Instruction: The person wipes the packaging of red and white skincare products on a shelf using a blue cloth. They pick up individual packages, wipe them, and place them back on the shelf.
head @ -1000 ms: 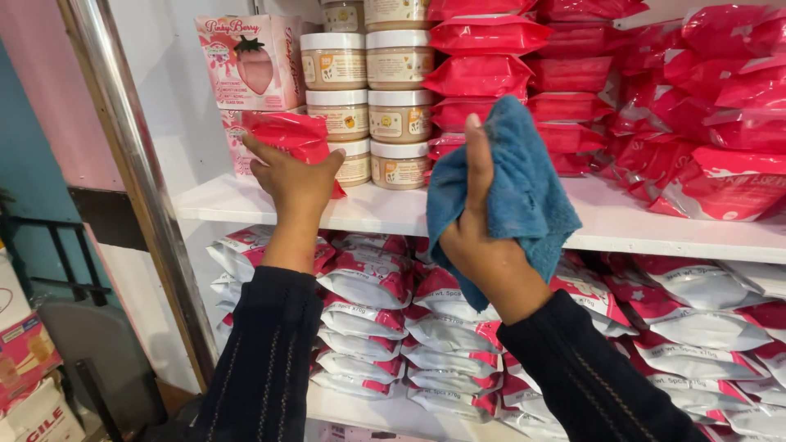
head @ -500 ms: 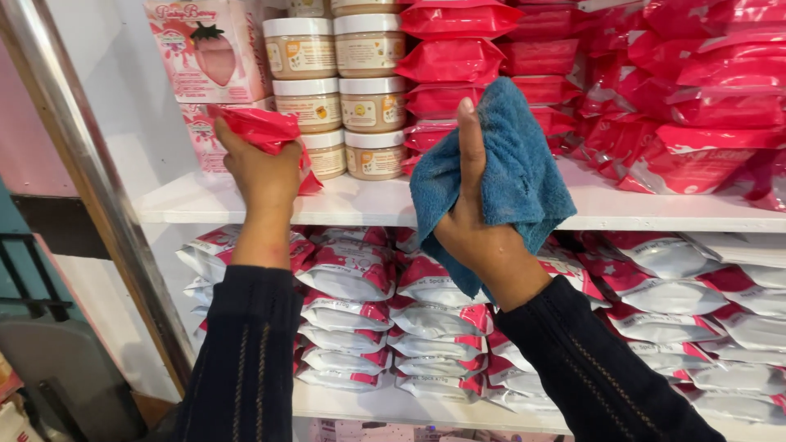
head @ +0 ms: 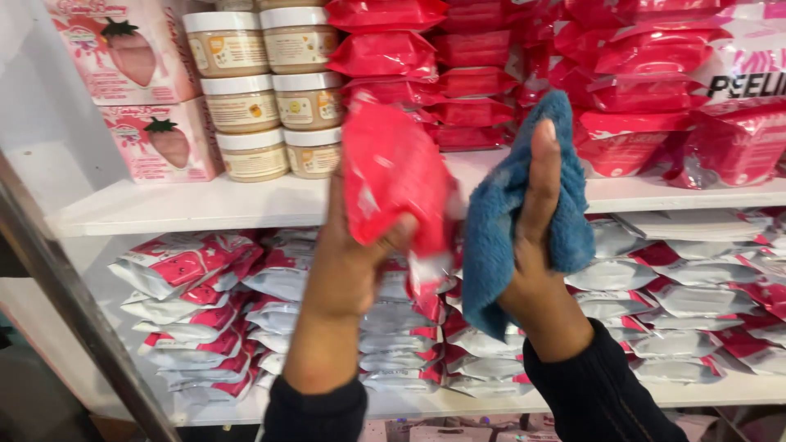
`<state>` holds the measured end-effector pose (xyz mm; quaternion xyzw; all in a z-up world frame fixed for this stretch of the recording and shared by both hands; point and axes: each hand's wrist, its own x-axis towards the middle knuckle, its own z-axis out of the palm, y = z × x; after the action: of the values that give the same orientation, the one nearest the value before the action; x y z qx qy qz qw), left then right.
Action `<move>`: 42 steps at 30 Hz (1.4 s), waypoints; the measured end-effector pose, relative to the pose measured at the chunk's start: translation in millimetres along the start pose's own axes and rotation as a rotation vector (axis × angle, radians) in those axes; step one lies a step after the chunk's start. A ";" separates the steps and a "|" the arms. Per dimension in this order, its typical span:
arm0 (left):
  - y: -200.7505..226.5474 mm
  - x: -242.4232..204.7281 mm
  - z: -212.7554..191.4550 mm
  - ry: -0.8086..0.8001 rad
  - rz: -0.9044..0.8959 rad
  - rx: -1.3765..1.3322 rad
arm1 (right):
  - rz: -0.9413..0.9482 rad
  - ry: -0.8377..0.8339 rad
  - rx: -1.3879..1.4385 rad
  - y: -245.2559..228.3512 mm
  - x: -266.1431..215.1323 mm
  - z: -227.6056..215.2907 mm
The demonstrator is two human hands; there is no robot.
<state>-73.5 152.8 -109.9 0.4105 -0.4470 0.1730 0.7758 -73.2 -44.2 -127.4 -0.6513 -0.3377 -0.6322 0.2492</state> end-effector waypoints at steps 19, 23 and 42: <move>-180.7 -118.6 58.0 -0.061 -0.576 -0.894 | -0.105 0.017 -0.140 -41.2 -43.5 -82.7; -157.3 -106.7 90.9 0.075 -0.476 -0.580 | -0.090 -0.085 -0.098 -3.9 -61.0 -94.0; -147.5 -109.6 113.4 0.015 -0.377 -0.381 | 0.319 -0.095 0.084 40.9 -112.8 -92.0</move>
<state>-101.7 -15.1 -242.7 0.3317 -0.3816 -0.0588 0.8608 -99.5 -153.8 -228.0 -0.7150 -0.2675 -0.5383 0.3570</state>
